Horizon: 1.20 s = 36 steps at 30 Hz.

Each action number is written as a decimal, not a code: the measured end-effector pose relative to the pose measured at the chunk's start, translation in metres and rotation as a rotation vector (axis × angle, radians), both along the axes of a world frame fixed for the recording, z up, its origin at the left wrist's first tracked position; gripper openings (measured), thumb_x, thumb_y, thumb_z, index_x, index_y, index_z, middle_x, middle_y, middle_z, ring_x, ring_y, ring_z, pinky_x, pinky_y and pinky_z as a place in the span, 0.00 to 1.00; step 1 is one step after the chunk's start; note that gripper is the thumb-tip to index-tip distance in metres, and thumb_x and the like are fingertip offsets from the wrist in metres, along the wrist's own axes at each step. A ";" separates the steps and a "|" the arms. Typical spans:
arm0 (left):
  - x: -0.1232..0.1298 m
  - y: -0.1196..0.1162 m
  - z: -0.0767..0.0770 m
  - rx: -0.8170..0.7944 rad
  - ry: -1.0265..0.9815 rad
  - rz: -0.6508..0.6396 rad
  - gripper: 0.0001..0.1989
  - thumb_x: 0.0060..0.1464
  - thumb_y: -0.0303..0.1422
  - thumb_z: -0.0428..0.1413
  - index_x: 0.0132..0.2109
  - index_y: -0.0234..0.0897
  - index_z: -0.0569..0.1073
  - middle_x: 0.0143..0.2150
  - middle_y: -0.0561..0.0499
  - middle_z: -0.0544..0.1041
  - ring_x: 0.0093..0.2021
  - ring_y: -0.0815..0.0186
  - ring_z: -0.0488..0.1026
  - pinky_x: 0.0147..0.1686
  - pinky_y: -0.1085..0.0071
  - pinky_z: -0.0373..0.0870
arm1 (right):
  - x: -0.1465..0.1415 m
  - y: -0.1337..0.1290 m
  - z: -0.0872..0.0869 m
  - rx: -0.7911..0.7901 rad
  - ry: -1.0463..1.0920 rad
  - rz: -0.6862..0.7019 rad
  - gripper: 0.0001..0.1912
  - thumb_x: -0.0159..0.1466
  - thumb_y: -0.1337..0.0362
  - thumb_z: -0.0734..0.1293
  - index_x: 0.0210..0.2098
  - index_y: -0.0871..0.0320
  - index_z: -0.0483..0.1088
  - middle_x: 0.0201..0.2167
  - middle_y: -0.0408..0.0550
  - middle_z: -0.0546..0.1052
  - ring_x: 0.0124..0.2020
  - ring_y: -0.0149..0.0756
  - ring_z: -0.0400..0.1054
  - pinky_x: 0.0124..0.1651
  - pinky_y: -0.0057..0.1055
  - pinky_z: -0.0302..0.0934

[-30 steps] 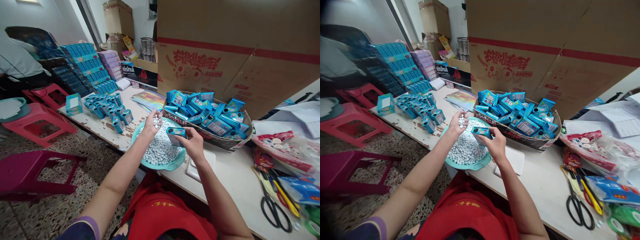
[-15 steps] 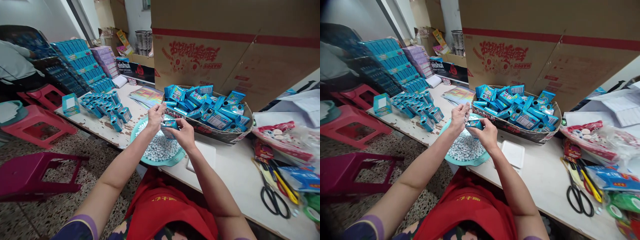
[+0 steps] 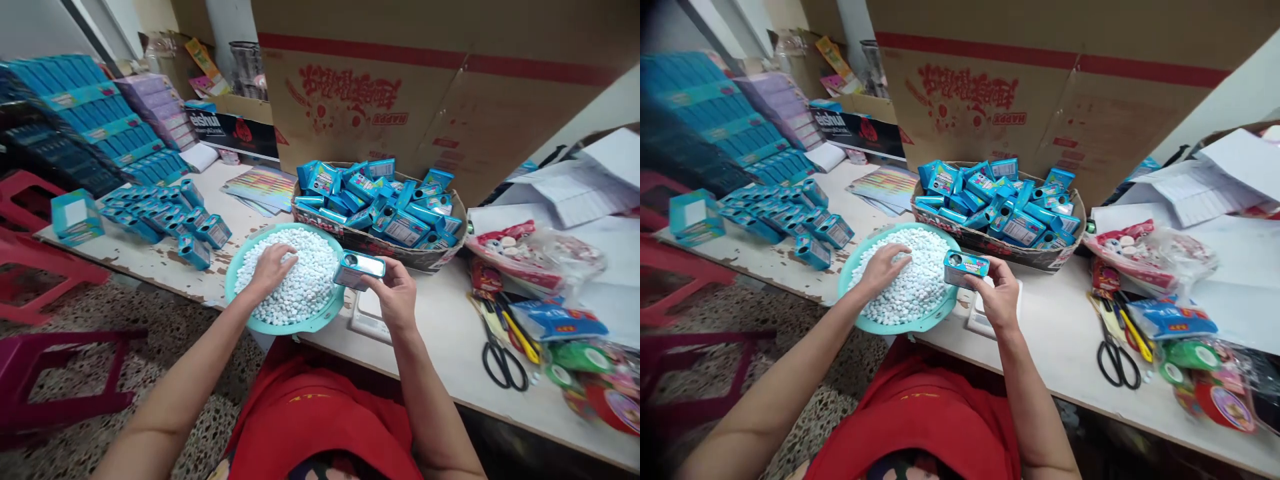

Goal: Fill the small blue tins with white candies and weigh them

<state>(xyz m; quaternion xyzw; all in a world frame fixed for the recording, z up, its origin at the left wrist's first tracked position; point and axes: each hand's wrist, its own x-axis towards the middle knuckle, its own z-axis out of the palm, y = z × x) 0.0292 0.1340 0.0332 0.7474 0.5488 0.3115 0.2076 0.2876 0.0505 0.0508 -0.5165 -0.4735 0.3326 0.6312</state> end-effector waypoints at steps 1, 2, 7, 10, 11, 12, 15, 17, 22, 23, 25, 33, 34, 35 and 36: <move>-0.002 -0.004 -0.003 0.023 0.047 0.013 0.11 0.55 0.40 0.51 0.40 0.41 0.74 0.47 0.46 0.76 0.52 0.56 0.70 0.56 0.60 0.62 | 0.010 -0.003 -0.006 -0.003 -0.003 -0.038 0.22 0.48 0.58 0.77 0.40 0.54 0.72 0.36 0.45 0.78 0.37 0.37 0.73 0.45 0.38 0.69; -0.004 -0.007 -0.005 0.038 0.083 0.023 0.13 0.56 0.41 0.50 0.42 0.41 0.73 0.49 0.46 0.76 0.53 0.55 0.70 0.57 0.59 0.61 | 0.019 -0.006 -0.012 -0.014 -0.010 -0.076 0.22 0.47 0.58 0.77 0.40 0.54 0.72 0.35 0.45 0.78 0.37 0.37 0.73 0.45 0.39 0.69; -0.007 -0.012 -0.011 0.065 0.254 0.003 0.18 0.59 0.45 0.48 0.50 0.41 0.71 0.55 0.44 0.73 0.57 0.54 0.66 0.58 0.57 0.59 | 0.055 -0.012 -0.050 -0.098 -0.053 -0.240 0.23 0.47 0.56 0.77 0.40 0.57 0.71 0.36 0.46 0.78 0.37 0.37 0.73 0.47 0.40 0.68; -0.004 -0.013 -0.015 0.025 0.365 -0.045 0.22 0.60 0.46 0.46 0.54 0.41 0.69 0.57 0.43 0.72 0.58 0.52 0.65 0.58 0.55 0.59 | 0.064 -0.012 -0.070 -0.149 -0.083 -0.253 0.24 0.48 0.55 0.76 0.41 0.57 0.71 0.38 0.47 0.78 0.39 0.38 0.72 0.50 0.41 0.67; -0.003 -0.014 -0.017 0.023 0.394 -0.056 0.22 0.60 0.46 0.46 0.55 0.40 0.69 0.57 0.42 0.72 0.59 0.51 0.65 0.58 0.54 0.58 | 0.065 -0.013 -0.074 -0.164 -0.078 -0.248 0.24 0.48 0.55 0.75 0.42 0.57 0.71 0.38 0.48 0.78 0.39 0.38 0.72 0.50 0.42 0.67; -0.001 -0.014 -0.018 0.029 0.415 -0.063 0.22 0.61 0.46 0.45 0.55 0.40 0.70 0.58 0.42 0.71 0.59 0.50 0.64 0.58 0.54 0.58 | 0.067 -0.014 -0.077 -0.174 -0.067 -0.242 0.24 0.49 0.55 0.75 0.43 0.57 0.71 0.40 0.49 0.78 0.41 0.38 0.73 0.51 0.42 0.67; 0.001 -0.016 -0.018 0.051 0.415 -0.056 0.22 0.61 0.47 0.44 0.54 0.40 0.71 0.57 0.42 0.72 0.60 0.50 0.65 0.58 0.53 0.58 | 0.075 -0.022 -0.078 -0.165 -0.044 -0.235 0.29 0.52 0.55 0.74 0.50 0.55 0.68 0.51 0.54 0.75 0.50 0.41 0.70 0.56 0.44 0.64; 0.002 -0.017 -0.014 0.082 0.352 -0.033 0.21 0.61 0.46 0.45 0.52 0.40 0.71 0.55 0.43 0.74 0.57 0.51 0.68 0.57 0.55 0.60 | 0.082 -0.031 -0.077 -0.136 -0.042 -0.264 0.31 0.53 0.55 0.73 0.54 0.54 0.65 0.57 0.56 0.71 0.56 0.42 0.67 0.58 0.45 0.62; 0.000 -0.025 -0.004 0.291 0.158 0.134 0.13 0.61 0.43 0.49 0.45 0.44 0.74 0.48 0.52 0.79 0.51 0.61 0.74 0.55 0.63 0.66 | 0.102 -0.070 -0.086 -0.161 -0.029 -0.487 0.24 0.57 0.54 0.71 0.49 0.57 0.68 0.52 0.56 0.73 0.49 0.40 0.71 0.53 0.42 0.65; 0.000 -0.027 -0.003 0.333 0.146 0.158 0.12 0.61 0.42 0.50 0.44 0.44 0.75 0.47 0.53 0.79 0.50 0.61 0.75 0.54 0.63 0.68 | 0.105 -0.080 -0.090 -0.182 -0.028 -0.543 0.23 0.57 0.54 0.71 0.49 0.57 0.68 0.51 0.56 0.74 0.48 0.39 0.72 0.52 0.42 0.66; -0.002 -0.029 -0.004 0.408 0.127 0.170 0.10 0.60 0.40 0.53 0.42 0.43 0.76 0.43 0.51 0.80 0.46 0.61 0.76 0.49 0.64 0.70 | 0.109 -0.097 -0.097 -0.219 -0.029 -0.641 0.24 0.56 0.54 0.72 0.48 0.58 0.69 0.49 0.54 0.75 0.46 0.38 0.72 0.51 0.41 0.66; 0.002 -0.031 -0.010 0.566 0.071 0.108 0.05 0.55 0.32 0.58 0.36 0.37 0.78 0.33 0.47 0.81 0.34 0.62 0.78 0.36 0.69 0.71 | 0.119 -0.117 -0.104 -0.249 -0.085 -0.747 0.22 0.56 0.54 0.71 0.46 0.59 0.70 0.44 0.52 0.76 0.43 0.38 0.72 0.51 0.42 0.67; 0.003 -0.031 -0.010 0.577 0.073 0.101 0.05 0.55 0.31 0.58 0.36 0.36 0.78 0.33 0.47 0.81 0.34 0.62 0.78 0.36 0.69 0.71 | 0.119 -0.115 -0.104 -0.242 -0.095 -0.735 0.22 0.56 0.54 0.71 0.46 0.59 0.70 0.44 0.52 0.76 0.43 0.38 0.72 0.50 0.42 0.67; 0.004 -0.031 -0.010 0.585 0.079 0.095 0.04 0.55 0.31 0.58 0.36 0.36 0.78 0.33 0.47 0.81 0.34 0.62 0.78 0.36 0.69 0.71 | 0.118 -0.111 -0.104 -0.234 -0.105 -0.715 0.22 0.56 0.54 0.71 0.46 0.59 0.70 0.44 0.52 0.76 0.43 0.38 0.72 0.50 0.43 0.67; 0.005 -0.031 -0.010 0.591 0.088 0.091 0.04 0.55 0.31 0.58 0.36 0.36 0.78 0.32 0.47 0.80 0.34 0.62 0.77 0.36 0.69 0.71 | 0.117 -0.107 -0.103 -0.224 -0.116 -0.689 0.21 0.56 0.54 0.71 0.46 0.59 0.70 0.44 0.52 0.76 0.43 0.38 0.72 0.50 0.43 0.67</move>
